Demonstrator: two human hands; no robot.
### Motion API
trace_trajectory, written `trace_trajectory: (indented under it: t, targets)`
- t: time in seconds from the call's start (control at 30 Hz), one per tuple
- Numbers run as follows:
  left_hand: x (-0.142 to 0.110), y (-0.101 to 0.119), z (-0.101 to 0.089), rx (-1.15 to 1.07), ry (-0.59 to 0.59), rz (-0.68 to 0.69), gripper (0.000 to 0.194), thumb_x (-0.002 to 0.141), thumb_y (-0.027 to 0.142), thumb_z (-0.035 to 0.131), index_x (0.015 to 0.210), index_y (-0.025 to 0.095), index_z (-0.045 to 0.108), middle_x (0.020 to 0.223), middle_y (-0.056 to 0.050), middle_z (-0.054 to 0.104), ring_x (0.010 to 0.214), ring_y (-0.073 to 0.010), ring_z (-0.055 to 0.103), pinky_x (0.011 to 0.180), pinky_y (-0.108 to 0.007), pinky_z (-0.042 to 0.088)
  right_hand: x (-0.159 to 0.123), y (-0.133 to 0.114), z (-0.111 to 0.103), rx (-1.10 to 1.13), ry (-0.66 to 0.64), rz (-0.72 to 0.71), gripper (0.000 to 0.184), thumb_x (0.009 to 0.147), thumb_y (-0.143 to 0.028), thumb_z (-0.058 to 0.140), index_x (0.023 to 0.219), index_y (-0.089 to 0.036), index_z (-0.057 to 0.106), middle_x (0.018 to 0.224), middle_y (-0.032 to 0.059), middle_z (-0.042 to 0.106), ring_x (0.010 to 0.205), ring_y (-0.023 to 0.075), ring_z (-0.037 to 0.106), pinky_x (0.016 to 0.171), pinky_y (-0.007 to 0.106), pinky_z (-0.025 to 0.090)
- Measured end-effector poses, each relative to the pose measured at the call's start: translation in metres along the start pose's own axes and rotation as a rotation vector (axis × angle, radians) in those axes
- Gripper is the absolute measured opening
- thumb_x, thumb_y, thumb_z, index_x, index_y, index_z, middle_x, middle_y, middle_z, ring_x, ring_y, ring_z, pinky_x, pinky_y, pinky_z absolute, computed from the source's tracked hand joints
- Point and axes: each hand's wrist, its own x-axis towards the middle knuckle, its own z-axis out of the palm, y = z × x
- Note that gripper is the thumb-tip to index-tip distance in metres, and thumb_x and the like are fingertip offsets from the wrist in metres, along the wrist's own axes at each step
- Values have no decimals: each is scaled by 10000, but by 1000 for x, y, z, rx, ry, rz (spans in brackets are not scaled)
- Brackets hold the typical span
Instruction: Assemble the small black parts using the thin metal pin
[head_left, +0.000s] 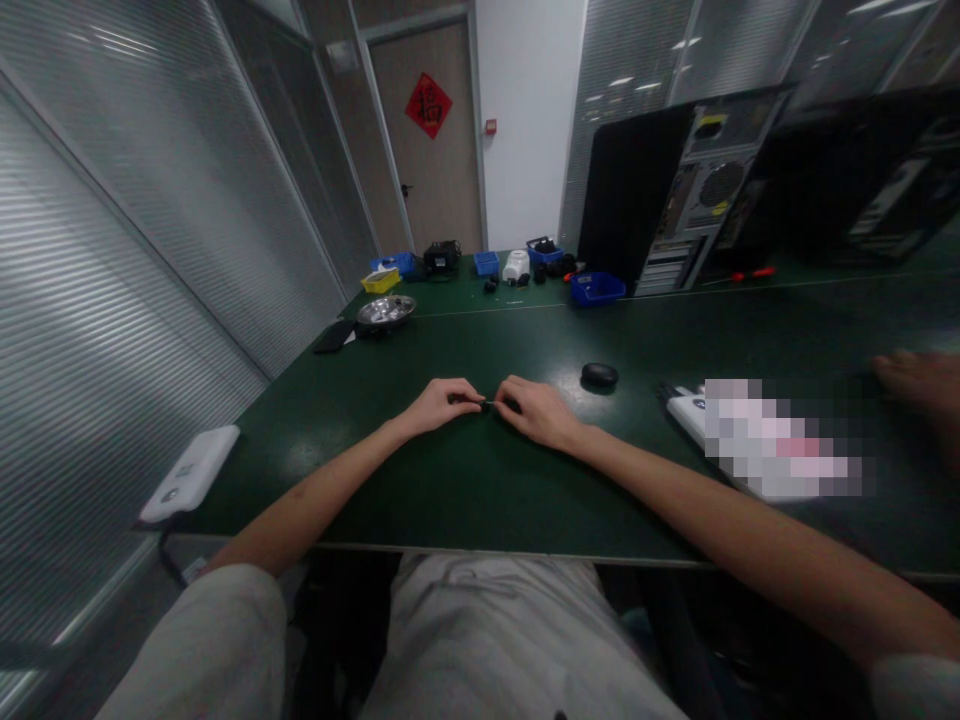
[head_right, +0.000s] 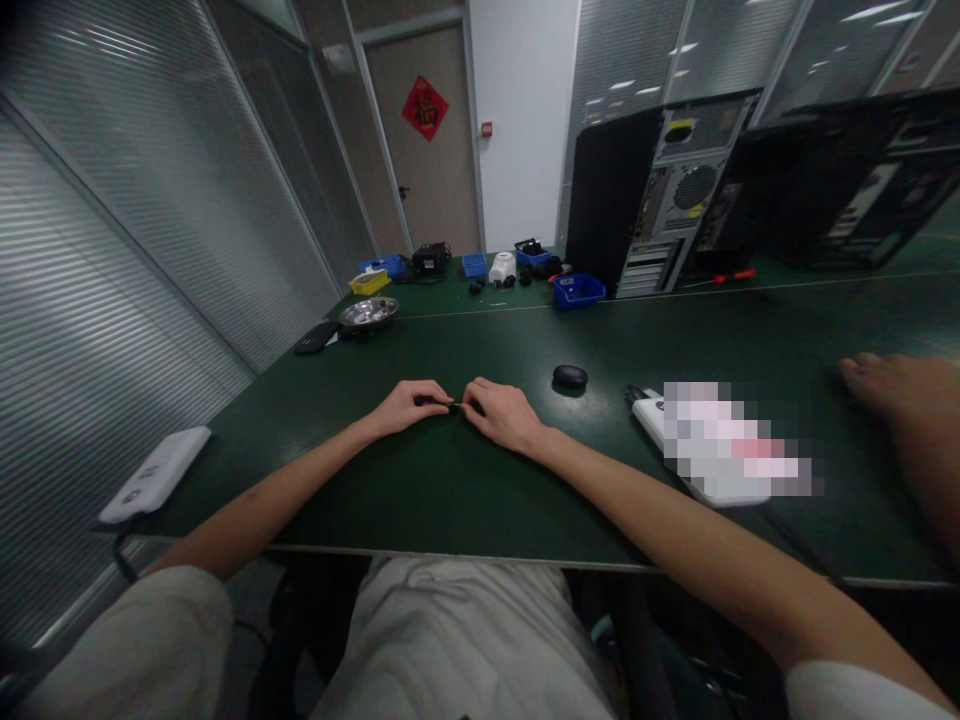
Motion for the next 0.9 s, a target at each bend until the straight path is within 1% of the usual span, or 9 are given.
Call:
trace_trajectory:
  t: [0.23,0.4,0.57,0.7,0.77,0.9]
  targets:
    - [0,2,1,17,4,42,232,943,354,716,1078,184,795,1020,-74,716,823,-163,614,745,-292,465,3,-10,3,-43,-12,7,173,1031,-354,536,1056,-224,648,1049,39,658,802,159,587,644,285,325]
    - [-1,7,1,28,-7,44,247,950,365,707,1094,185,794,1036,-81,718,846,-170,630,761,-292,481,5,-10,7,-23,1,-14,172,1038,-349,527,1054,-213,632,1053,41,653,818,156,590,658,279,334]
    - [-2,10,1,12,8,54,233,949,350,709,1102,195,793,1062,-78,727,932,-191,664,853,-318,505,6,-7,9,6,-2,-21,166,1050,-342,508,1058,-211,609,1045,39,643,794,148,576,664,274,344]
    - [-1,12,3,1,7,48,232,953,366,701,1092,200,787,1080,-75,731,997,-211,672,933,-352,508,6,-9,8,45,6,-24,155,1056,-337,494,1064,-210,583,1054,41,636,811,151,582,684,269,364]
    - [0,13,4,19,-2,42,236,960,377,690,1083,198,784,1078,-75,726,983,-210,667,920,-354,512,6,-10,7,38,3,-16,154,1054,-338,497,1064,-210,583,1063,46,636,818,154,585,691,271,368]
    - [-1,14,3,47,-19,26,266,963,386,683,1116,185,767,1066,-77,702,921,-192,646,842,-326,514,5,-11,3,14,-3,1,164,1047,-345,510,1074,-211,600,1069,50,638,805,152,582,682,270,360]
